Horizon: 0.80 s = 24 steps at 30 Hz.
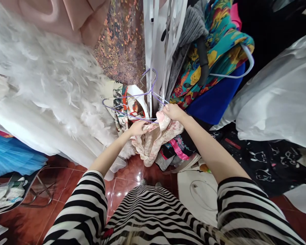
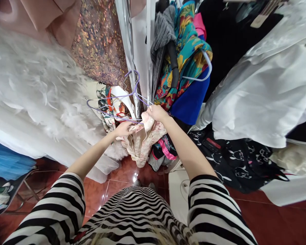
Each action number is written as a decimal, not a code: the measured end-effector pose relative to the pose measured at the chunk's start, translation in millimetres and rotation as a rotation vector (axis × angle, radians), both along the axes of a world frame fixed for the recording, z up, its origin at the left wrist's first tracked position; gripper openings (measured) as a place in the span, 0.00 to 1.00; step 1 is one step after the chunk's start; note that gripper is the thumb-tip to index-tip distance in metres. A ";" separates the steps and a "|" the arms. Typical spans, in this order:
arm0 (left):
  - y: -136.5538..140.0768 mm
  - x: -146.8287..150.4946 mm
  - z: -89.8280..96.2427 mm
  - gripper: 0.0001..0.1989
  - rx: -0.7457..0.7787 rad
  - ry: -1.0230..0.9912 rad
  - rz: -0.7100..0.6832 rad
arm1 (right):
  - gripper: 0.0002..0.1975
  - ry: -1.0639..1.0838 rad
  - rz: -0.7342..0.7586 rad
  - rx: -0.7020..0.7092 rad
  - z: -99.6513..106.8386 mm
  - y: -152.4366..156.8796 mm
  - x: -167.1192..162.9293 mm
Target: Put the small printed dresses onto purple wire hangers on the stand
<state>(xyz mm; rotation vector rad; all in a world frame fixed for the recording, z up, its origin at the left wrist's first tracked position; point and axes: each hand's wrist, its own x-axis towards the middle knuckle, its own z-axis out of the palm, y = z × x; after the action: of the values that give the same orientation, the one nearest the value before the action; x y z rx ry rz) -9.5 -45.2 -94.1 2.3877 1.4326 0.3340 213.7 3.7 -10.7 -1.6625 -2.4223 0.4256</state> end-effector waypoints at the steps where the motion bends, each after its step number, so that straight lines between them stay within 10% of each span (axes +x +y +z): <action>1: -3.1 -2.7 2.0 0.27 -0.007 0.005 -0.014 | 0.15 -0.003 0.003 -0.003 1.0 -0.9 0.4; 17: -29.4 -85.5 48.9 0.22 -0.190 0.019 0.192 | 0.17 0.010 0.053 0.040 1.1 -3.9 2.6; 24: -38.2 -89.9 67.6 0.14 -0.128 -0.351 0.386 | 0.19 0.098 0.081 0.044 2.6 -6.1 10.4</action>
<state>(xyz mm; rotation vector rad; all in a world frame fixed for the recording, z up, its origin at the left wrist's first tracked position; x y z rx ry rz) -99.4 -83.4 -26.5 1.8296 1.6727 0.6945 224.2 -2.4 -8.1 -1.4946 -2.4158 0.4512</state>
